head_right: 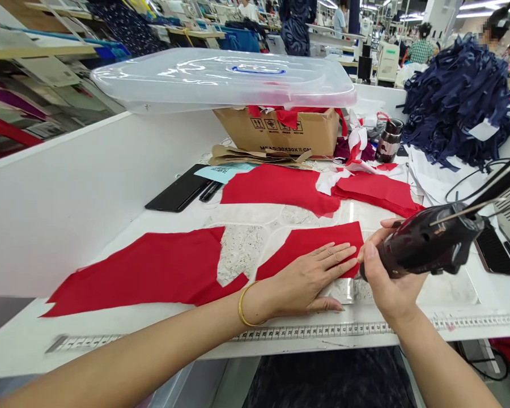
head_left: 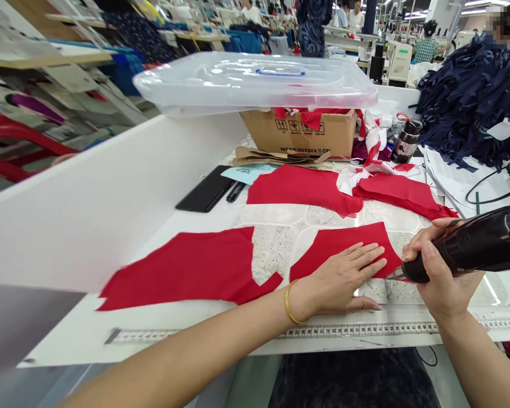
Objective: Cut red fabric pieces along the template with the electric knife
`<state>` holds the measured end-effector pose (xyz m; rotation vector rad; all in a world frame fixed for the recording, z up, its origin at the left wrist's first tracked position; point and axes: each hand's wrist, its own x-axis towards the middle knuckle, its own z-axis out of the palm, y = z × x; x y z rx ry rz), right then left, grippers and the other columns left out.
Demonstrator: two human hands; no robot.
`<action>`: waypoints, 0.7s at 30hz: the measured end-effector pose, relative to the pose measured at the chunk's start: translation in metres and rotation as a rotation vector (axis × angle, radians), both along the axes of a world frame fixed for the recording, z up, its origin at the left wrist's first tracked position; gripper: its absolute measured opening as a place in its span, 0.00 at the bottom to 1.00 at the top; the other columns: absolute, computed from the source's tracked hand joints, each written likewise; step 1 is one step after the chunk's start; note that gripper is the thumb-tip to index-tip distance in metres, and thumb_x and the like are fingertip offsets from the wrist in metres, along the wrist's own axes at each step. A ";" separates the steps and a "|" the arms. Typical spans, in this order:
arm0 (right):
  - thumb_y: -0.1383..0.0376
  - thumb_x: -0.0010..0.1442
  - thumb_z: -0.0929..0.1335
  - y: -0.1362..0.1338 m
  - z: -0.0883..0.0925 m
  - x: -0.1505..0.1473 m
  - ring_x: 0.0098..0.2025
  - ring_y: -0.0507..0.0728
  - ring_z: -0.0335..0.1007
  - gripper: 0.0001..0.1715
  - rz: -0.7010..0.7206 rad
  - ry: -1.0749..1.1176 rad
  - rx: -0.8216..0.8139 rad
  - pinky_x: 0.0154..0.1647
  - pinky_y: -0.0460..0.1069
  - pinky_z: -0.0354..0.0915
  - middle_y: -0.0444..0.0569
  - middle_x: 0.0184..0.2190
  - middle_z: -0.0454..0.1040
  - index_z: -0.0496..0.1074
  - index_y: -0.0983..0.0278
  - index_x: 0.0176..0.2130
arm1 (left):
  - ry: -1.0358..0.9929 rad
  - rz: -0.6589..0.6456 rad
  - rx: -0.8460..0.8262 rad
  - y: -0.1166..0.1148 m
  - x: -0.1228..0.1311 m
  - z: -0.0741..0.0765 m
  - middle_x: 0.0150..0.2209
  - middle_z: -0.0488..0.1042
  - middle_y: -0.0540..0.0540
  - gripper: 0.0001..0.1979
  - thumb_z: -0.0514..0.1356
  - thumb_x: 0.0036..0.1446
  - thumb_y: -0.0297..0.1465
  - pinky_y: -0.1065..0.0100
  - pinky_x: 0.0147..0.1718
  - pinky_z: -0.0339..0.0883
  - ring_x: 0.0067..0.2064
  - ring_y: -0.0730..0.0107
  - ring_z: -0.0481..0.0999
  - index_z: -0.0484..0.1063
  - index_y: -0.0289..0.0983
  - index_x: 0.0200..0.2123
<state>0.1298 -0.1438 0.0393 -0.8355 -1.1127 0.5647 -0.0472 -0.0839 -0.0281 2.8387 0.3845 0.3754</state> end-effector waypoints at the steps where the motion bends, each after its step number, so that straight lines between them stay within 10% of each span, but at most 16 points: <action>1: 0.69 0.61 0.71 0.000 0.000 0.001 0.23 0.51 0.67 0.15 0.000 0.004 -0.001 0.26 0.49 0.67 0.39 0.26 0.72 0.67 0.59 0.46 | 0.003 0.007 -0.005 0.001 0.000 -0.001 0.71 0.55 0.34 0.42 0.53 0.65 0.56 0.50 0.70 0.50 0.72 0.50 0.53 0.53 0.34 0.70; 21: 0.63 0.59 0.73 0.002 0.001 0.000 0.23 0.51 0.66 0.13 -0.076 0.032 -0.027 0.26 0.48 0.67 0.38 0.25 0.68 0.67 0.58 0.43 | 0.009 0.016 -0.004 -0.001 -0.001 0.004 0.70 0.57 0.34 0.40 0.51 0.67 0.55 0.50 0.70 0.50 0.73 0.50 0.52 0.55 0.33 0.70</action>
